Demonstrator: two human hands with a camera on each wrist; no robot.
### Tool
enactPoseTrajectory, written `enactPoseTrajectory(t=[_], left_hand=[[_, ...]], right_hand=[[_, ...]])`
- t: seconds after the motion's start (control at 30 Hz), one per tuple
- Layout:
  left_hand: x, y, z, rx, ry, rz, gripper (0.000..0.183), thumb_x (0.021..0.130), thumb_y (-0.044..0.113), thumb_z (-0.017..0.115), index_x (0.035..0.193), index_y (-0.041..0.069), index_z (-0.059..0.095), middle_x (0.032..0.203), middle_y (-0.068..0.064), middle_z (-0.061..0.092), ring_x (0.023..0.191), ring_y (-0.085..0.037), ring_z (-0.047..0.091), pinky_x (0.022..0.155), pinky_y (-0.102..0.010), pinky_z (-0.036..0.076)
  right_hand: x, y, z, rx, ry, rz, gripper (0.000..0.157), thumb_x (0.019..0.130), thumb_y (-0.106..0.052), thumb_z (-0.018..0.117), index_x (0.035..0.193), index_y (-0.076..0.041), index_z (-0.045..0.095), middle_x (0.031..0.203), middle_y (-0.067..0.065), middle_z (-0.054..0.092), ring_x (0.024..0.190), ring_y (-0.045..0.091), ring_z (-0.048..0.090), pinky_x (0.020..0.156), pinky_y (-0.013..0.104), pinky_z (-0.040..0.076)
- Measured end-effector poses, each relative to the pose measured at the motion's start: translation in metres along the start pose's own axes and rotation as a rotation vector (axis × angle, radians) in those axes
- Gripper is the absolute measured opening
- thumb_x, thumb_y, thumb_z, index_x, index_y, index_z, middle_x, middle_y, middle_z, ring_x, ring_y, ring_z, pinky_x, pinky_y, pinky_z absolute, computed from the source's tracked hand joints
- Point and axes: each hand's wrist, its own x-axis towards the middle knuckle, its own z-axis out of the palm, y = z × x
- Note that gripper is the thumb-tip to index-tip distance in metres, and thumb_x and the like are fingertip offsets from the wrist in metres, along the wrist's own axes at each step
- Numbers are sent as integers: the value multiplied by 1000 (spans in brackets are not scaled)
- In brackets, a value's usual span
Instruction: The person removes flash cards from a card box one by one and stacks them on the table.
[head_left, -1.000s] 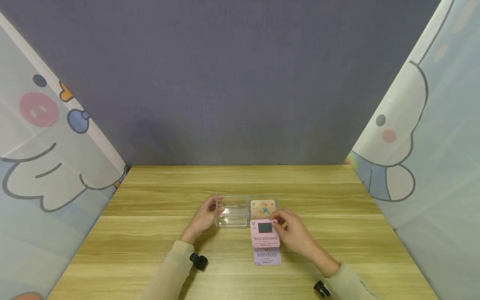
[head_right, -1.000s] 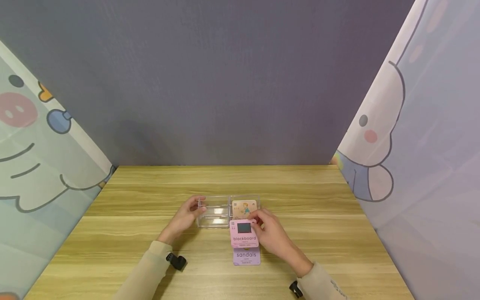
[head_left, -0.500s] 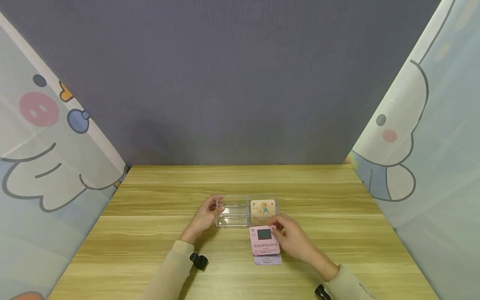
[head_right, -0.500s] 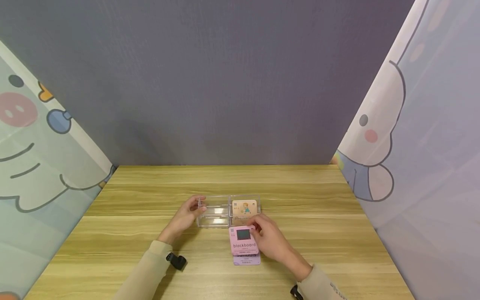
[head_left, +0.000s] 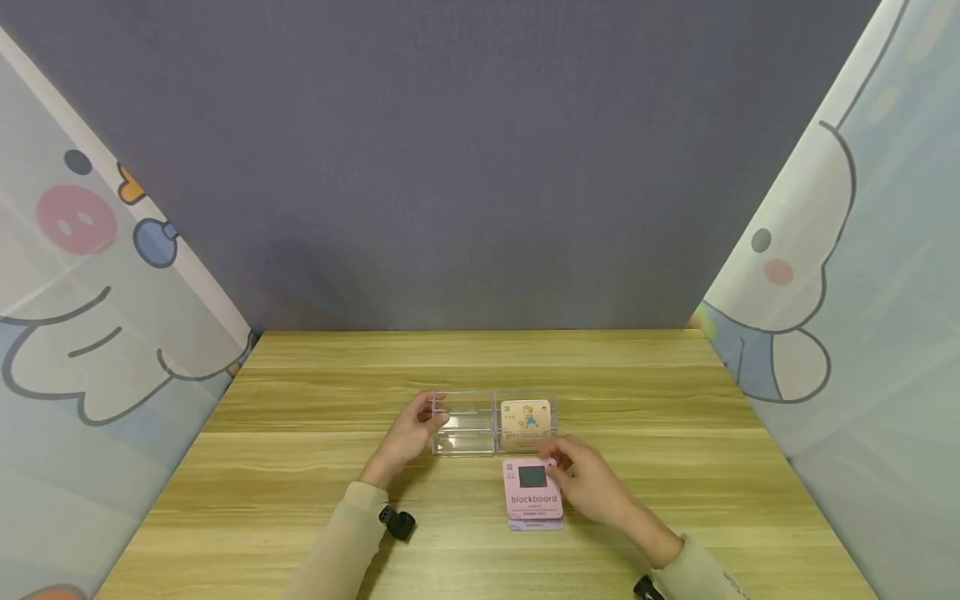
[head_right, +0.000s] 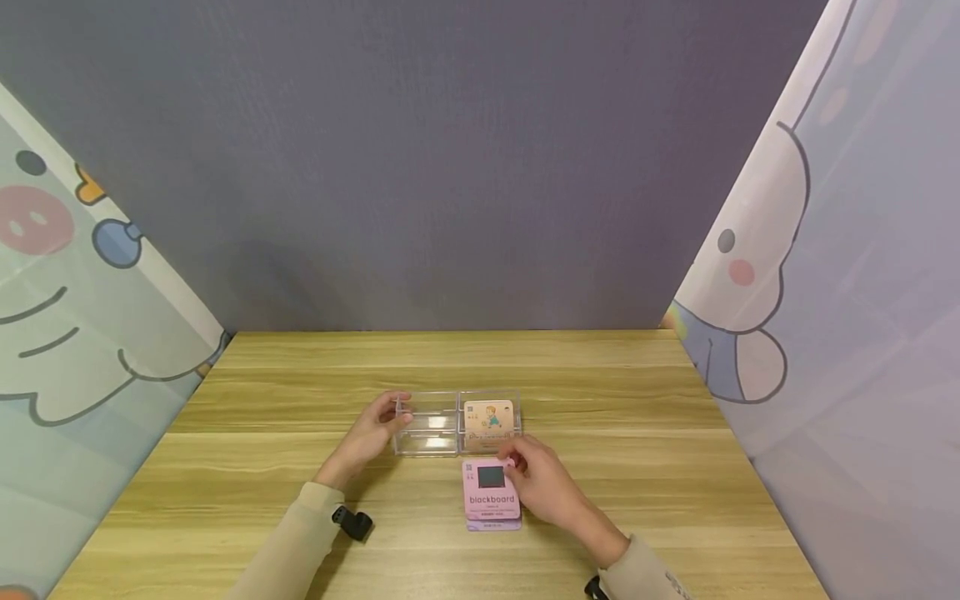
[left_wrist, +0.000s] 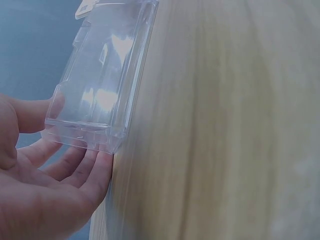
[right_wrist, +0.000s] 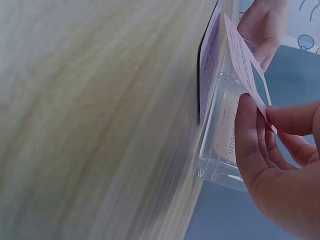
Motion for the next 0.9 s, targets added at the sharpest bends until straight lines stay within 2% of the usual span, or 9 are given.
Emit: enactPoseTrajectory(t=[0.27,0.53,0.7,0.9], left_hand=[[1,0,2,0,16,-13,43,100,9,64,141,2,53,126,-19,62,117,-33,57,96,-51,48],[0,0,0,-7,-2,-4,43,101,10,64,141,2,53,125,-18,63,115,-31,58,95,-49,49],[0,0,0,0,-3,-8,42,101,8,63,141,2,53,124,-16,63,114,-30,59,95,-47,49],[1,-1,0,1,-2,-13,42,101,8,63,141,2,53,124,-17,63,114,-30,59,95,-46,49]], right_hand=[[-3,3,0,-18,-48,17,23,88,9,69,102,-9,68,94,-4,60,83,9,57,73,24,52],[-3,5,1,-27,-61,23,21,88,8,70,100,-9,67,90,-5,58,80,7,53,69,23,49],[-1,3,1,-75,-56,16,22,86,9,71,99,-8,67,87,-4,56,78,7,51,67,23,47],[1,2,4,-176,-71,45,19,86,5,72,99,-9,69,85,-6,53,75,7,49,65,23,46]])
